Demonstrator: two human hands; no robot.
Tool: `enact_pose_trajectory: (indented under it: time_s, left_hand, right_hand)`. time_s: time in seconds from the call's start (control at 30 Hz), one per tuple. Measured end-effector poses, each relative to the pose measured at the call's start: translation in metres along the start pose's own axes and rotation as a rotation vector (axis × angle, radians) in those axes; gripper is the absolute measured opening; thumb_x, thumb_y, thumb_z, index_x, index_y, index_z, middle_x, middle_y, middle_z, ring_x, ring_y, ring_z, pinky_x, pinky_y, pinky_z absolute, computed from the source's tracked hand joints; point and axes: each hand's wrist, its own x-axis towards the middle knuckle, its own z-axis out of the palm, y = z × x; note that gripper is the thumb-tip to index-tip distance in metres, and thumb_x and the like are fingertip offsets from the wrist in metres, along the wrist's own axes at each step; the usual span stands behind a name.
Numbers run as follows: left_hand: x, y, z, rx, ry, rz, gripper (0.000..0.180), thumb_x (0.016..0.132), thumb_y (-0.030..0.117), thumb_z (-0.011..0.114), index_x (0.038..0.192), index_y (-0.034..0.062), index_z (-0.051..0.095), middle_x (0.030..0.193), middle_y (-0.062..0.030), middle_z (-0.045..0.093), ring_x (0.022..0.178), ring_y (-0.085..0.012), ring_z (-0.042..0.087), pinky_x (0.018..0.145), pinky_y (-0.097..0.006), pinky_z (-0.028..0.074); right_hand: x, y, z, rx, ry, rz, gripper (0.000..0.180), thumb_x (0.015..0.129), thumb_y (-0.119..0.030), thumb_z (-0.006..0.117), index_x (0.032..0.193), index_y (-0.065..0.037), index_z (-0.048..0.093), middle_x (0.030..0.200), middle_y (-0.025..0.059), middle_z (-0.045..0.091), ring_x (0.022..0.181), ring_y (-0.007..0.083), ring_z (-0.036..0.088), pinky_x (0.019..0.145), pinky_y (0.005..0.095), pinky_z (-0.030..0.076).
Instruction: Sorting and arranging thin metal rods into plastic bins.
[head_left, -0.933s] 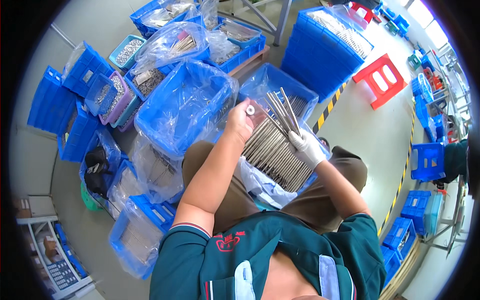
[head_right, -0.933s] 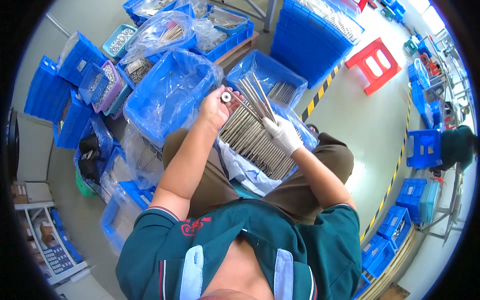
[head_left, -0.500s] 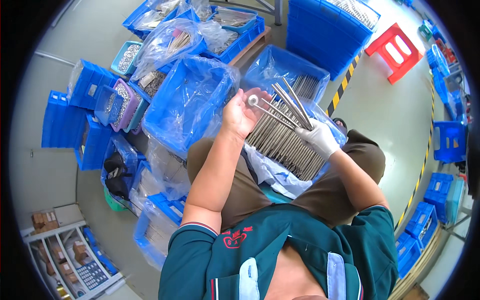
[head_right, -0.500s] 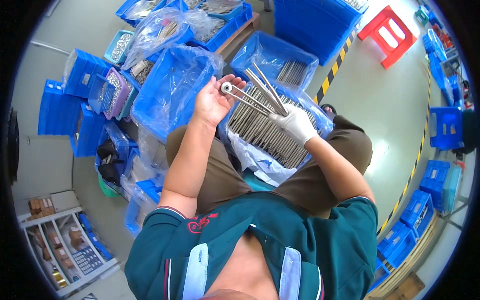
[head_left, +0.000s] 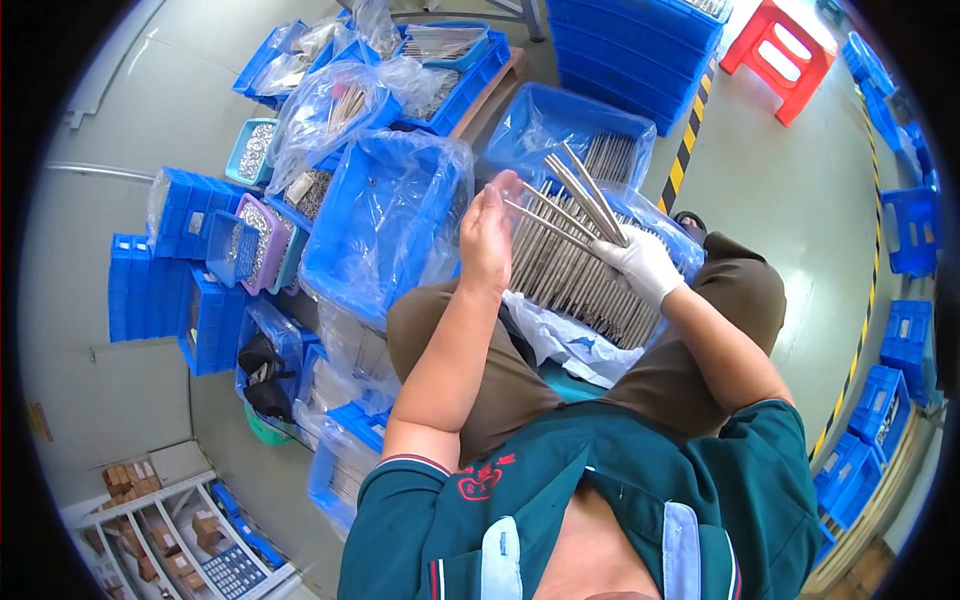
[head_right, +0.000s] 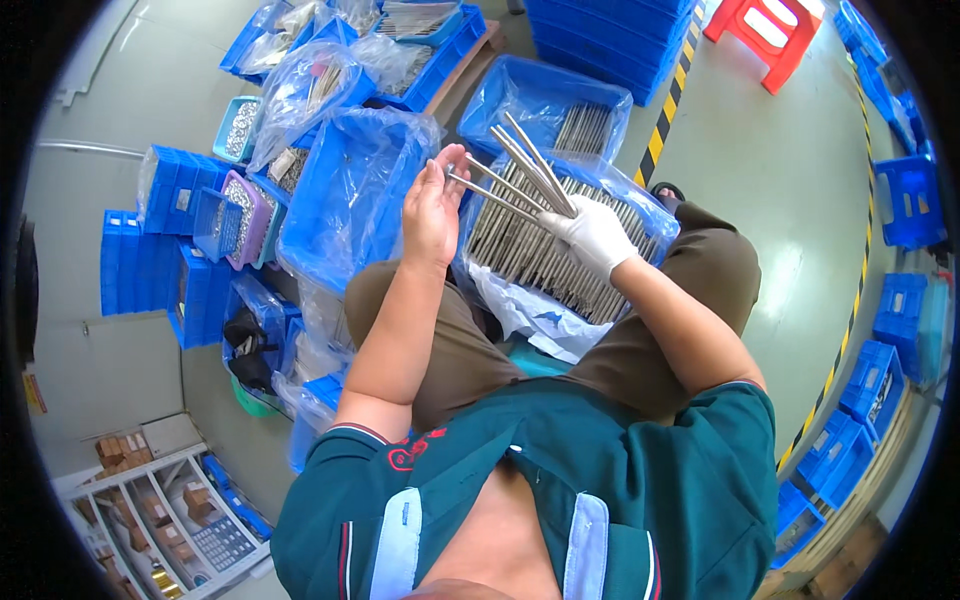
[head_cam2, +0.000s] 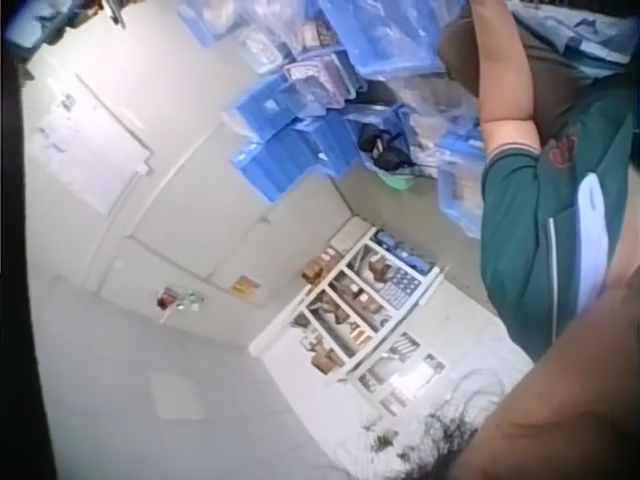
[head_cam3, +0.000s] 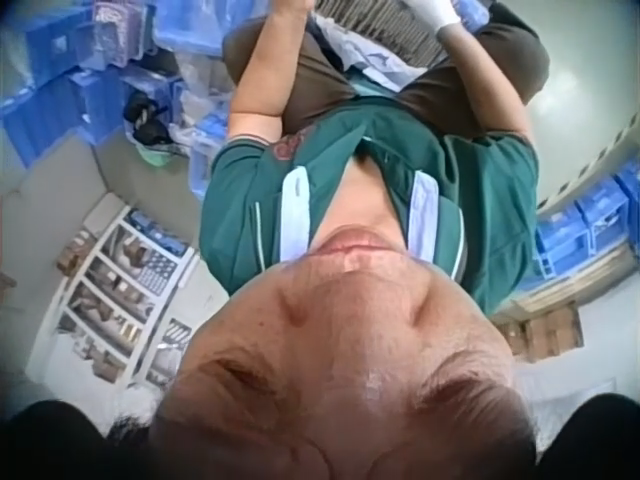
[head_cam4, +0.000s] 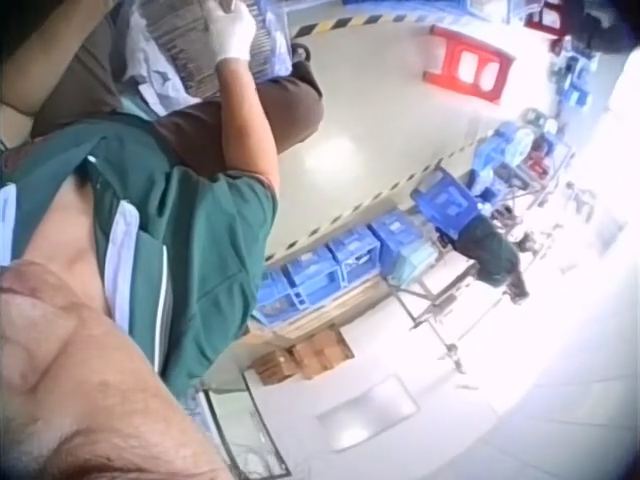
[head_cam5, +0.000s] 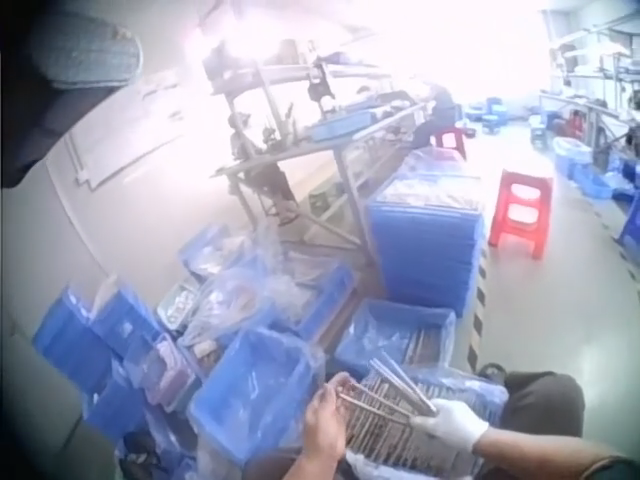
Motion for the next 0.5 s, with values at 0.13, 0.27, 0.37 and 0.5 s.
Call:
enact_pose_trajectory:
  time_s: [0.13, 0.27, 0.37, 0.5]
  left_hand:
    - [0.002, 0.008, -0.002, 0.158, -0.071, 0.084, 0.036, 0.098, 0.018, 0.041, 0.126, -0.0036, 0.045, 0.123, -0.0166, 0.053, 0.113, -0.0232, 0.052, 0.097, -0.034, 0.042]
    - [0.007, 0.017, -0.008, 0.113, -0.177, -0.073, 0.033, 0.096, 0.019, 0.048, 0.12, -0.0028, 0.049, 0.115, -0.0154, 0.058, 0.104, -0.0233, 0.059, 0.09, -0.035, 0.048]
    - [0.007, 0.022, -0.013, 0.27, -0.278, -0.259, 0.032, 0.093, 0.022, 0.054, 0.113, -0.002, 0.054, 0.106, -0.0131, 0.062, 0.092, -0.0217, 0.064, 0.079, -0.032, 0.052]
    - [0.005, 0.027, -0.016, 0.396, -0.277, -0.268, 0.032, 0.088, 0.022, 0.062, 0.108, -0.003, 0.058, 0.094, -0.0104, 0.066, 0.081, -0.0199, 0.066, 0.072, -0.031, 0.053]
  right_hand:
    - [0.004, -0.001, -0.003, -0.158, 0.078, -0.084, 0.019, 0.088, -0.021, 0.061, 0.096, -0.004, 0.06, 0.056, -0.0007, 0.05, 0.044, 0.0068, 0.046, 0.042, 0.0231, 0.036]
    - [0.013, 0.014, -0.012, -0.453, 0.263, -0.463, 0.021, 0.083, -0.02, 0.066, 0.09, -0.001, 0.06, 0.058, 0.0061, 0.051, 0.053, 0.0147, 0.055, 0.053, 0.0314, 0.042]
    - [0.006, 0.012, -0.014, -0.637, 0.374, -0.64, 0.03, 0.081, -0.032, 0.066, 0.082, -0.003, 0.057, 0.073, 0.0196, 0.059, 0.068, 0.0371, 0.059, 0.06, 0.0397, 0.045]
    - [0.008, 0.014, -0.013, -0.594, 0.348, -0.611, 0.03, 0.081, -0.031, 0.066, 0.082, -0.003, 0.057, 0.073, 0.0202, 0.059, 0.071, 0.038, 0.059, 0.061, 0.0404, 0.045]
